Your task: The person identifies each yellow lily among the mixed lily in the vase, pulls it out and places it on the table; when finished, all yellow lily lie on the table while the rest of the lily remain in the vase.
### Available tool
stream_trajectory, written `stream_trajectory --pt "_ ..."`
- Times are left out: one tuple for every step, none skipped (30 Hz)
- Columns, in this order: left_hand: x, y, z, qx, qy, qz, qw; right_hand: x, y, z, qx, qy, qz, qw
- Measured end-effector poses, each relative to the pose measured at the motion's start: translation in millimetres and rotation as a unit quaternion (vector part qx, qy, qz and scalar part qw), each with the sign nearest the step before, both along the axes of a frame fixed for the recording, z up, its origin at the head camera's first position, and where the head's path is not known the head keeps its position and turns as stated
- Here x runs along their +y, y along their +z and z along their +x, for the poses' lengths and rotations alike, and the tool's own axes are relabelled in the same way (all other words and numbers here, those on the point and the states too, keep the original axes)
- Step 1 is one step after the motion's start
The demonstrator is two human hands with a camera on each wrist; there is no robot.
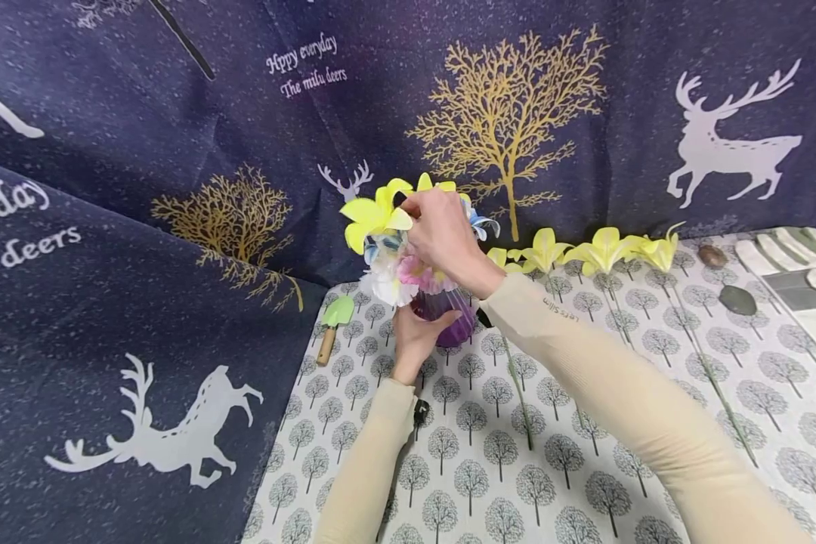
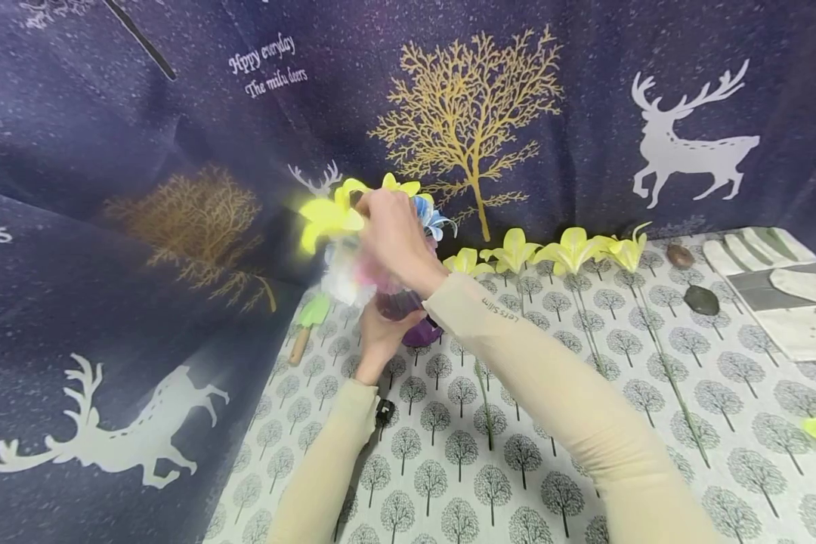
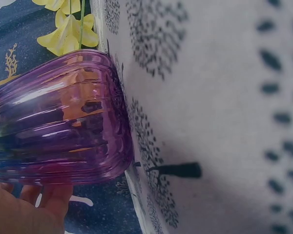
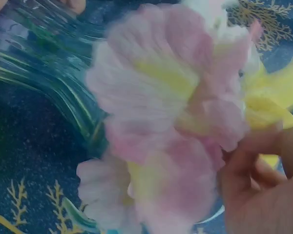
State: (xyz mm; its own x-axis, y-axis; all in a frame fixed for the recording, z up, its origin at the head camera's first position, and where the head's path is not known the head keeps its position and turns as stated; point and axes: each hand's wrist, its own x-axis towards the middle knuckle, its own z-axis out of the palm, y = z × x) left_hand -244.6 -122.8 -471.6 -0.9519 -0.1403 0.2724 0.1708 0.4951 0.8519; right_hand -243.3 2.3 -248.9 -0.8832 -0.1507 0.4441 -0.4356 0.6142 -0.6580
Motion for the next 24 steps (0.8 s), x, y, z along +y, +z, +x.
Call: stream_trajectory --pt "-0.3 0.1 -0.3 0.003 0.001 0.0 1.0 -0.5 -0.8 -1.2 -0.013 0.007 0.011 1.0" --pt "-0.5 0.4 -0.2 0.003 0.002 -0.001 1.0 -1.2 -2.1 -3.0 -0.023 0.016 0.023 0.999" --pt "-0.6 0.9 0.0 0.0 0.002 0.001 1.0 -1.9 -3.8 -4.9 -0.029 0.023 0.035 0.999" --pt "-0.6 1.2 0.2 -0.003 0.001 0.007 1.0 -2.7 -5.5 -6.5 -0.034 0.029 0.044 0.998" --pt "-0.4 1.4 0.6 -0.006 -0.001 0.008 1.0 -3.4 -7.1 -7.6 -0.044 0.036 0.051 0.997" --pt "-0.2 1.7 1.2 -0.01 -0.001 0.008 0.9999 -4.0 -9.1 -8.7 -0.049 0.042 0.056 0.996" --pt "-0.1 1.9 1.5 -0.015 -0.001 0.007 0.9999 -4.5 -11.3 -10.2 -0.051 0.047 0.06 0.996" --pt "0.0 2.1 1.8 -0.018 -0.003 0.009 0.9998 -5.2 -13.6 -11.6 -0.051 0.047 0.062 0.996" --pt "-0.1 2.5 2.0 -0.02 -0.004 0.009 0.9997 -6.1 -15.9 -12.6 -0.05 0.046 0.063 0.996" --pt "-0.1 2.6 2.0 -0.021 -0.004 0.007 0.9997 -7.1 -18.5 -13.3 -0.049 0.043 0.062 0.996" --pt "-0.1 2.7 2.0 -0.021 -0.002 0.003 0.9998 -8.1 -21.0 -13.7 -0.047 0.038 0.064 0.996" --pt "-0.1 2.8 1.9 -0.018 0.0 0.001 0.9998 -9.0 -23.3 -13.9 -0.041 0.029 0.068 0.996" --pt "-0.2 2.8 1.8 -0.017 0.001 -0.002 0.9999 -9.8 -25.4 -13.6 -0.036 0.02 0.067 0.997" --pt "-0.1 3.1 2.0 -0.015 0.001 -0.003 0.9999 -10.5 -26.8 -12.4 -0.03 0.011 0.065 0.997" --pt "-0.1 3.4 2.3 -0.013 0.002 -0.005 0.9999 -10.7 -27.4 -10.7 -0.025 0.006 0.063 0.998" --pt "0.0 3.1 2.6 -0.013 0.003 -0.005 0.9999 -10.5 -27.3 -8.6 -0.019 0.004 0.058 0.998" --pt "0.0 2.9 2.6 -0.012 0.004 -0.005 0.9999 -10.0 -26.6 -6.3 -0.011 0.001 0.053 0.999" --pt "0.0 2.8 2.7 -0.012 0.004 -0.003 0.9999 -9.0 -25.1 -3.9 -0.005 -0.003 0.046 0.999" --pt "0.0 2.8 2.7 -0.011 0.004 -0.001 0.9999 -7.7 -22.7 -1.6 0.007 -0.005 0.042 0.999" --pt "0.0 2.7 2.5 -0.01 0.004 0.001 0.9999 -6.2 -19.6 0.5 0.02 -0.006 0.038 0.999" --pt "0.0 2.7 2.3 -0.009 0.004 0.003 0.9999 -4.6 -16.2 2.3 0.031 -0.007 0.034 0.999" --pt "0.5 2.2 2.3 -0.009 0.002 0.007 0.9999 -2.4 -13.1 4.0 0.039 -0.008 0.029 0.999" --pt "0.9 2.0 2.2 -0.01 0.002 0.01 0.9999 -0.2 -10.3 5.0 0.045 -0.01 0.027 0.999" --pt "1.3 1.9 2.6 -0.012 0.002 0.011 0.9999 1.8 -7.6 5.6 0.049 -0.007 0.025 0.998"
